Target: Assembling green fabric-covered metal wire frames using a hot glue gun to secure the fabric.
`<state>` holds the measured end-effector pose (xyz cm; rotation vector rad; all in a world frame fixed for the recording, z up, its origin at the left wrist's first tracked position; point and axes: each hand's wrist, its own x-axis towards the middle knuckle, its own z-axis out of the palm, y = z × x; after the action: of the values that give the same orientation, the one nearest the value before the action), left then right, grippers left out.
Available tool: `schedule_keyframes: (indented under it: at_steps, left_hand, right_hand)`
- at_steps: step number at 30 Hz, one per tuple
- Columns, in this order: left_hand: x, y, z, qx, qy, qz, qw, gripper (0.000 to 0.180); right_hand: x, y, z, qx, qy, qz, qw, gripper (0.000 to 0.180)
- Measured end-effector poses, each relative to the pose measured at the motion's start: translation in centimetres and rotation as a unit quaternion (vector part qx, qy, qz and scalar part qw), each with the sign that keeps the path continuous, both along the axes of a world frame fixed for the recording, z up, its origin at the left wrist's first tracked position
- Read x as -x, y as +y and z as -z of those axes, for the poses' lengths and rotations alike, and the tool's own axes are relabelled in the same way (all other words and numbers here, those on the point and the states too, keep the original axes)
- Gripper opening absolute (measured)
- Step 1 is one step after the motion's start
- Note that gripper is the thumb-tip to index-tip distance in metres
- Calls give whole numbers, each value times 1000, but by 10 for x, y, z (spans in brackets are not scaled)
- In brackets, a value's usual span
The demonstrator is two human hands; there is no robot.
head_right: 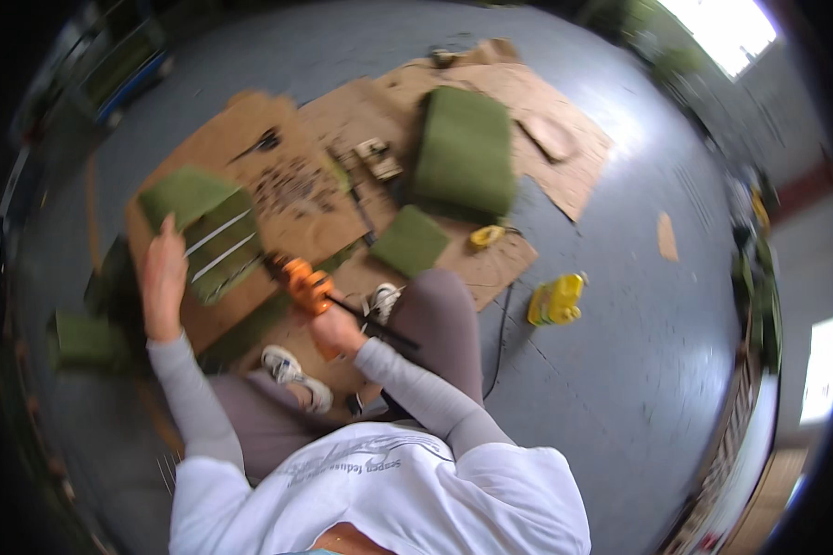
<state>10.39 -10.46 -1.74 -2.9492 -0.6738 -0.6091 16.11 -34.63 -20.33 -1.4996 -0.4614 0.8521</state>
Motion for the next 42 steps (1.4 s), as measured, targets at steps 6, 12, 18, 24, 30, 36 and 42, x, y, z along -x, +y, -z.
schedule_keyframes:
  at_steps: [6, 12, 18, 24, 30, 36, 42]
  left_hand:
    - [9, 6, 0, -66, 1, -30, 997, 22]
    - [19, 3, 3, -60, -23, -40, 997, 30]
    - [17, -1, 3, -67, -28, -37, 997, 26]
    - [18, 0, 6, -49, -39, -42, 997, 34]
    - [17, 1, 3, -16, -13, -52, 998, 22]
    - [19, -4, 3, -14, -25, -41, 999, 16]
    - [22, -4, 0, -14, -39, -34, 999, 15]
  right_hand:
    - [-4, 6, -27, -74, 42, 17, 996, 7]
    - [1, 6, -30, -91, 48, 22, 994, 14]
    - [-4, 4, -28, -69, 5, 6, 998, 10]
    - [-4, 4, -32, -89, 64, 14, 994, 11]
    - [-5, 5, -31, -90, 46, 12, 995, 13]
    - [-5, 6, -36, -119, 42, 22, 992, 13]
    - [-4, 5, -41, -84, 3, 32, 996, 11]
